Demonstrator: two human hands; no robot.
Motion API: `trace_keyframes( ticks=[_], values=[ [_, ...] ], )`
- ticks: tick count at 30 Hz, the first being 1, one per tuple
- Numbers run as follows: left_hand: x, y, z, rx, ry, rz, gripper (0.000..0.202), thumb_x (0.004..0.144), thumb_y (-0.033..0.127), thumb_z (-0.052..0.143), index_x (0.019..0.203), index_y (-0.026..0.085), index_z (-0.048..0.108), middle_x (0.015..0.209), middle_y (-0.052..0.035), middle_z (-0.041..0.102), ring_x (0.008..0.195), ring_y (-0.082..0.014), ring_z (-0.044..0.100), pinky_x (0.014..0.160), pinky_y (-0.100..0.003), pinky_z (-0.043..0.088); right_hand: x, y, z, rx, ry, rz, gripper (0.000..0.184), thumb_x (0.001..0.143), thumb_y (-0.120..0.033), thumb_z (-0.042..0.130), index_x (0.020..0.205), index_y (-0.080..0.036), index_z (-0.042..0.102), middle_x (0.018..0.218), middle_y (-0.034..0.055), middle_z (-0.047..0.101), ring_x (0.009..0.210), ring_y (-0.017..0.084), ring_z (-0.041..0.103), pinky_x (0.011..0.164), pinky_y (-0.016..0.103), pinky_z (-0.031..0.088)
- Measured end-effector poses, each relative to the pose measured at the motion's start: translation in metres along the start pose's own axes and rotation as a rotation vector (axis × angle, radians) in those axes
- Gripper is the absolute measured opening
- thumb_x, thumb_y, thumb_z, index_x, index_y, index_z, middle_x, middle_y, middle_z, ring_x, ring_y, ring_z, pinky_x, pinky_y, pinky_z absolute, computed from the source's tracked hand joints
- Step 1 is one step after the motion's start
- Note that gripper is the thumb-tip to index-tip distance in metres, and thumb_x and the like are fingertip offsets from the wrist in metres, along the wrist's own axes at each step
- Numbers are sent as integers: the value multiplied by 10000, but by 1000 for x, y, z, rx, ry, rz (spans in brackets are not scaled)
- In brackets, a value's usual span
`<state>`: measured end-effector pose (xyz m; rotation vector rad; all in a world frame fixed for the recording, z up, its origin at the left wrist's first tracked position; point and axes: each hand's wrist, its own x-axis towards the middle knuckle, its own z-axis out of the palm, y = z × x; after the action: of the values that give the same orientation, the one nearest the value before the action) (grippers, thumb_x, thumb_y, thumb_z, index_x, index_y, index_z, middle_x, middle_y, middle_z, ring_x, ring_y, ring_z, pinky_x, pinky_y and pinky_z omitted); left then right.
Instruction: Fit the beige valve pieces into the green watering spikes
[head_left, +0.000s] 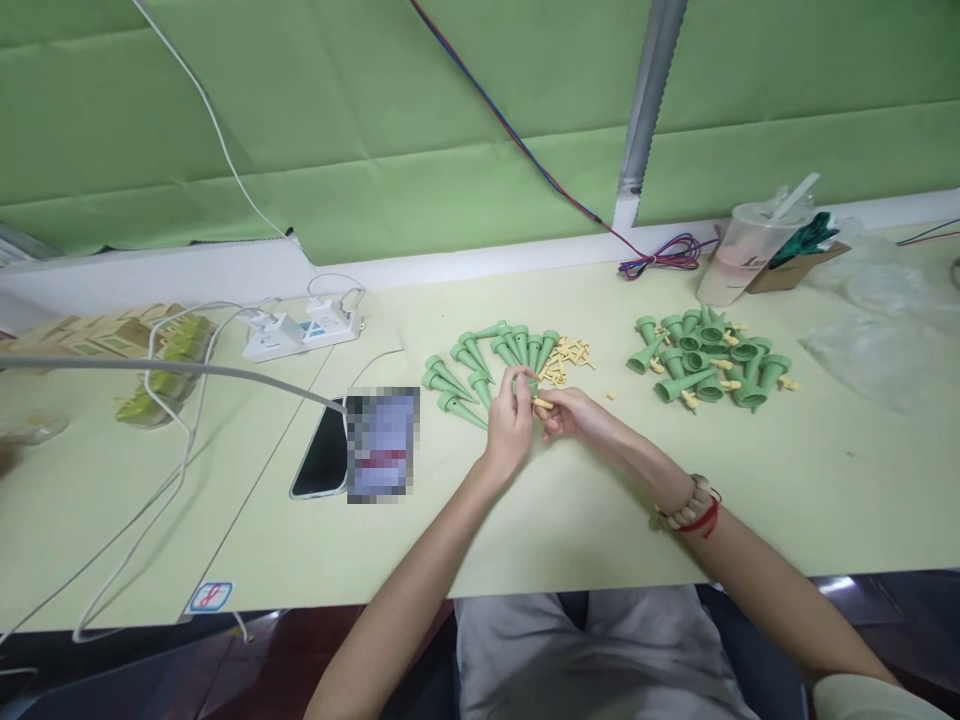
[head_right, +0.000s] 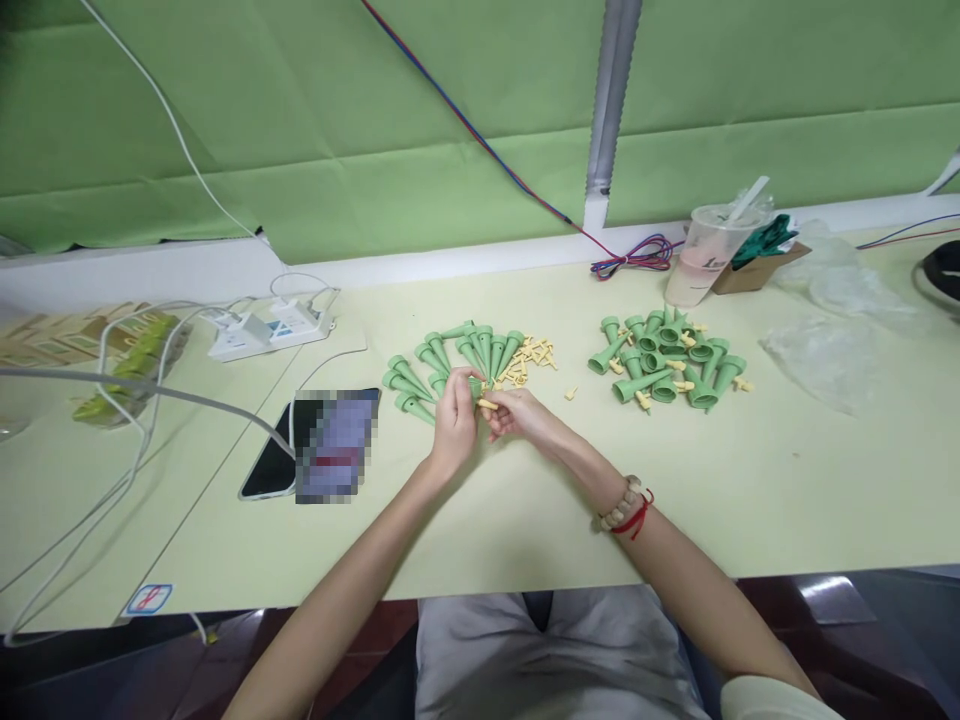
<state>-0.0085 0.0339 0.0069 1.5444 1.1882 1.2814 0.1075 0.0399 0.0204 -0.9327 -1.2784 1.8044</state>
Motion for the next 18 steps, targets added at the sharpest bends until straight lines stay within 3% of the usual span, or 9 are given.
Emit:
trace_keyframes(
  ticks=[3, 5, 7, 9, 12, 18],
  values=[
    [2, 4, 7, -271, 72, -154, 480, 835, 644, 212, 906, 225, 435, 356, 93, 343, 307, -115, 365, 378, -210, 283, -2, 3, 4, -326, 162, -186, 449, 813, -501, 450, 523, -165, 520, 506, 1, 508, 499, 112, 489, 554, 252, 426],
    [4, 7, 7, -319, 161, -234, 502, 822, 659, 242, 869, 213, 467, 331, 98, 277, 293, -95, 284, 365, -198, 241, -4, 5, 3, -569, 294, -314, 361, 826, -478, 474, 685, -164, 585, 604, 15, 568, 587, 137, 539, 580, 257, 428],
    [7, 10, 3, -324, 163, -285, 518, 813, 664, 270, 831, 201, 500, 315, 97, 240, 295, -85, 229, 365, -198, 215, -5, 6, -2, -755, 348, -411, 269, 824, -432, 519, 892, -180, 585, 734, 27, 609, 691, 160, 567, 640, 276, 443],
    [9, 13, -1, -304, 91, -324, 528, 814, 660, 278, 721, 193, 506, 300, 83, 244, 296, -83, 223, 368, -206, 208, -5, 6, -8, -890, 295, -503, 231, 860, -373, 495, 985, -191, 559, 861, 52, 625, 811, 174, 574, 734, 301, 447],
    [11, 13, -5, -230, -24, -382, 566, 832, 635, 261, 497, 196, 389, 285, 51, 247, 302, -82, 237, 385, -221, 215, -3, 5, -16, -1037, 171, -592, 208, 923, -299, 390, 932, -190, 566, 934, 74, 622, 910, 181, 556, 813, 318, 430],
    [6, 7, -8, -124, -67, -377, 577, 874, 570, 198, 430, 214, 296, 306, 34, 263, 338, -99, 262, 432, -242, 259, -3, 8, -16, -1228, 120, -596, 257, 941, -231, 334, 839, -171, 562, 854, 82, 606, 855, 192, 545, 748, 308, 437]
  ],
)
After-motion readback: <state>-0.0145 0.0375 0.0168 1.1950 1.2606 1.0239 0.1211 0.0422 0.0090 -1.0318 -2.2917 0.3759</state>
